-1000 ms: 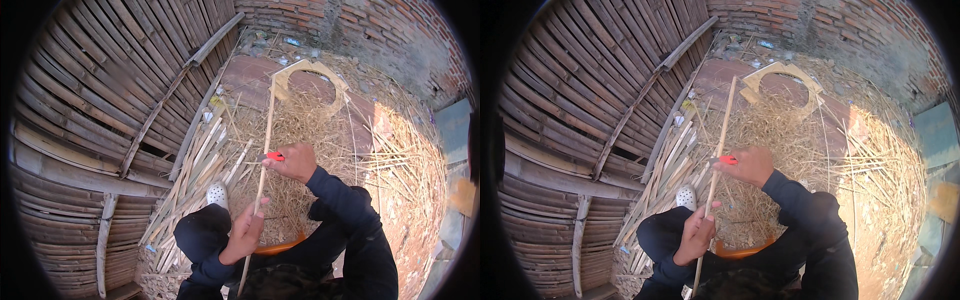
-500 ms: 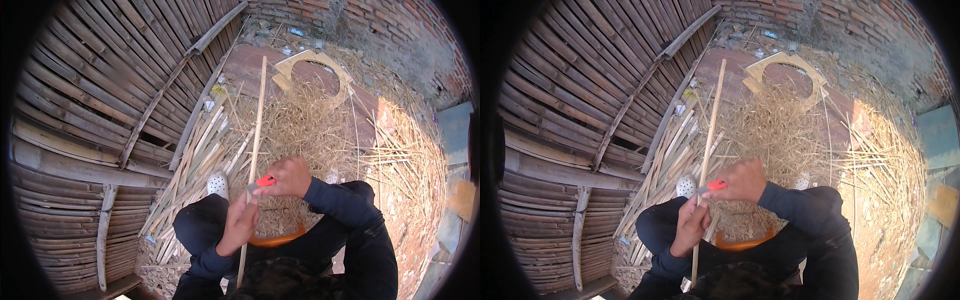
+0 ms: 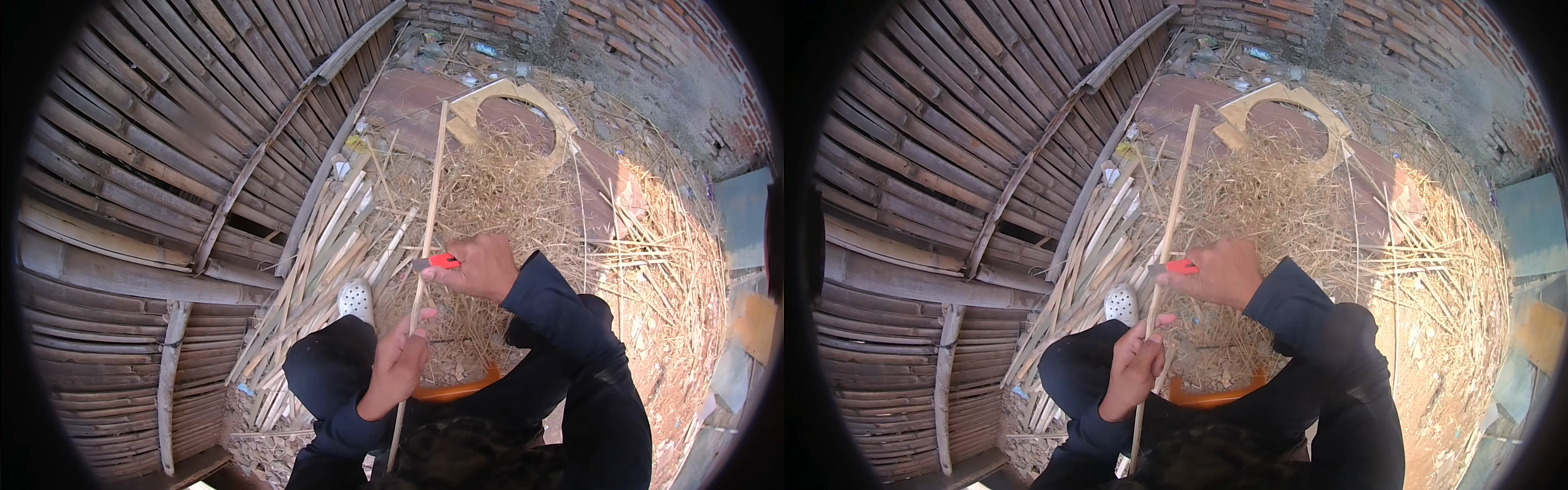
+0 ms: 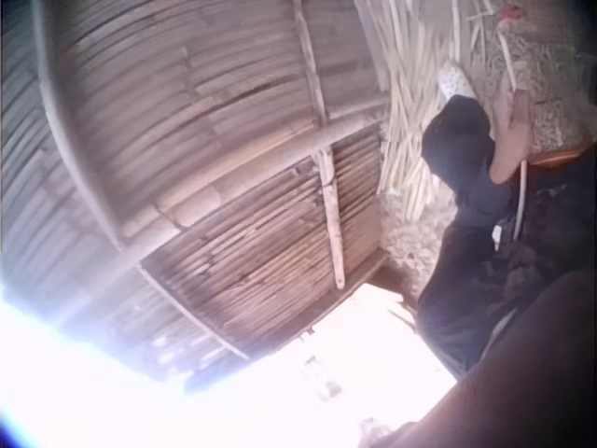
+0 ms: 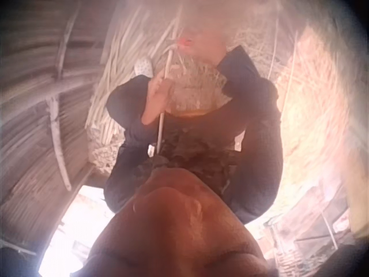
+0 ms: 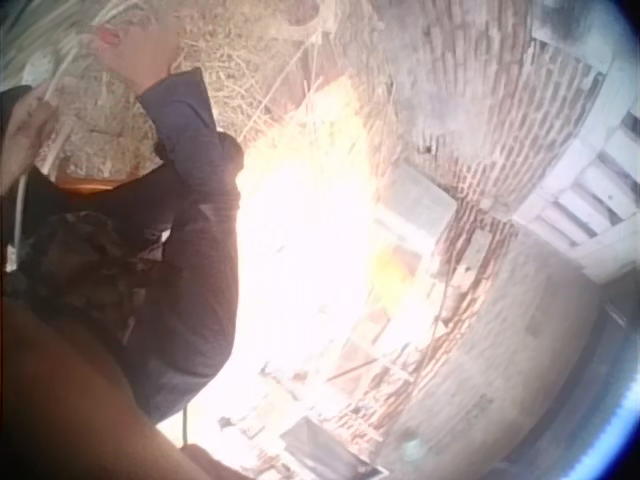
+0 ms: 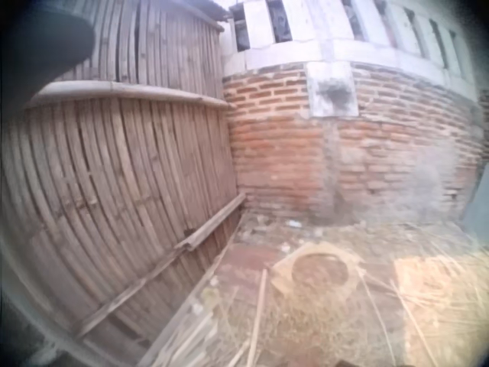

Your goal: The person sits on the ground and uses a red utility knife to shave thin strips from a long bamboo stick. They hold the stick with their left hand and scrape the blade along its length to remove the outer layer, occasionally switching to a larger knife to split the bamboo.

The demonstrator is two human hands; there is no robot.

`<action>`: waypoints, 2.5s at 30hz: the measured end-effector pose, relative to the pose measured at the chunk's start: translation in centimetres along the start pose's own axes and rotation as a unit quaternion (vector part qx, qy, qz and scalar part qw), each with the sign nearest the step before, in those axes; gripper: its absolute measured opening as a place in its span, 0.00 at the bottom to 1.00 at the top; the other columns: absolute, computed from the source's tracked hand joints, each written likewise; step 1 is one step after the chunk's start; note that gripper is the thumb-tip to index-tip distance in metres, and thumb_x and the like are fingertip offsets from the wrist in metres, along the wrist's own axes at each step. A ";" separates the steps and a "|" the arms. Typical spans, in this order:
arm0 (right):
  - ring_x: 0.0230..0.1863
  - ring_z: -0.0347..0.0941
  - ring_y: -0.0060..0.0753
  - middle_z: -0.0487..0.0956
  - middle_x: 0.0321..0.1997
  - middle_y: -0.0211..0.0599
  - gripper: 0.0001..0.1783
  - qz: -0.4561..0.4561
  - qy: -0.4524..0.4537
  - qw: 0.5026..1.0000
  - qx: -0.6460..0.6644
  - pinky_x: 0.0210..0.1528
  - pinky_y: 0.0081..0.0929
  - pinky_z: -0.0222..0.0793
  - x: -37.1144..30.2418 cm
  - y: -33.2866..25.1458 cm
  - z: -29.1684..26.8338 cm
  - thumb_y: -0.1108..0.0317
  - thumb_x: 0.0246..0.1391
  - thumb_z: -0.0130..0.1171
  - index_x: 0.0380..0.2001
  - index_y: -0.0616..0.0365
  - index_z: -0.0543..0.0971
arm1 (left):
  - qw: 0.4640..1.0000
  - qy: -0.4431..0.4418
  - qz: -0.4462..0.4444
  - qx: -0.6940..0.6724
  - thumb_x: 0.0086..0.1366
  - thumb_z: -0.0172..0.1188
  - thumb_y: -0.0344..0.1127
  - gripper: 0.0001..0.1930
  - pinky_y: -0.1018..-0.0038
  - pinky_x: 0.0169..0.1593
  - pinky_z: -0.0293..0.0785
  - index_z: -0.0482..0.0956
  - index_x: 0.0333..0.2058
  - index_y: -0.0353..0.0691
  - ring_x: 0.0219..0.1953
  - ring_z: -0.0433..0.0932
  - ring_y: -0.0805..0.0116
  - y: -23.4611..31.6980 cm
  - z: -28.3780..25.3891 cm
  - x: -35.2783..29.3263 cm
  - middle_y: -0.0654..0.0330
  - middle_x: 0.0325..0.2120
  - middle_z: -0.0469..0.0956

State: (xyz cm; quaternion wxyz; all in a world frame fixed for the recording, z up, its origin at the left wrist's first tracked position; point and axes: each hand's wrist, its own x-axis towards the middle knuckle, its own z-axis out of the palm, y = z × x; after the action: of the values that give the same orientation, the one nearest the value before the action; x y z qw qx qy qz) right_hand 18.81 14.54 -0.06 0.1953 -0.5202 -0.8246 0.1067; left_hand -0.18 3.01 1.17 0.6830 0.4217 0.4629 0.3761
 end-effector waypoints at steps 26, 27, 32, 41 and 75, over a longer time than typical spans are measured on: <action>0.12 0.69 0.34 0.65 0.09 0.30 0.37 -0.190 0.145 0.971 -0.008 0.17 0.31 0.65 -1.0 -0.7 1.4 0.27 0.28 0.64 0.09 0.52 0.66 | 0.994 0.054 0.043 0.079 0.71 0.42 0.34 0.12 0.81 0.21 0.56 0.70 0.44 0.34 0.16 0.58 0.84 0.6 0.2 0.2 0.70 0.13 0.62; 0.12 0.69 0.34 0.65 0.08 0.30 0.37 -0.192 0.149 0.970 -0.006 0.17 0.31 0.65 -0.9 -0.6 1.5 0.27 0.28 0.64 0.09 0.52 0.66 | 0.994 0.056 0.045 0.081 0.71 0.42 0.34 0.13 0.82 0.21 0.55 0.70 0.47 0.34 0.15 0.58 0.84 0.6 0.2 0.2 0.70 0.13 0.62; 0.12 0.68 0.37 0.65 0.08 0.32 0.37 -0.195 0.162 0.967 -0.027 0.18 0.33 0.65 -0.3 0.4 1.8 0.26 0.31 0.62 0.09 0.52 0.67 | 0.993 0.058 0.052 0.094 0.71 0.42 0.33 0.16 0.83 0.20 0.53 0.69 0.52 0.34 0.14 0.56 0.84 0.5 0.3 0.7 0.71 0.12 0.61; 0.20 0.75 0.49 0.74 0.15 0.45 0.35 0.147 0.131 0.980 0.037 0.22 0.40 0.68 1.4 5.4 -4.1 0.33 0.54 0.48 0.19 0.57 0.77 | 0.998 0.031 0.045 -0.001 0.70 0.43 0.35 0.19 0.84 0.21 0.51 0.68 0.54 0.30 0.14 0.54 0.85 0.8 0.6 0.1 0.72 0.11 0.59; 0.16 0.75 0.44 0.76 0.13 0.43 0.36 -0.055 0.020 0.998 0.021 0.20 0.39 0.69 -1.6 -1.0 0.7 0.28 0.47 0.50 0.20 0.51 0.83 | 0.947 0.078 0.139 0.279 0.67 0.46 0.31 0.15 0.72 0.21 0.60 0.71 0.50 0.34 0.16 0.64 0.76 0.0 0.8 -0.2 0.59 0.13 0.64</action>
State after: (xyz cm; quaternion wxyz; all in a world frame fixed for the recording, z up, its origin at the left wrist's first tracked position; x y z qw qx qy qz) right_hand 18.32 12.74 -0.67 0.2281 -0.4714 -0.8457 0.1027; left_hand 0.58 2.65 1.39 0.4411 0.6248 0.5376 0.3551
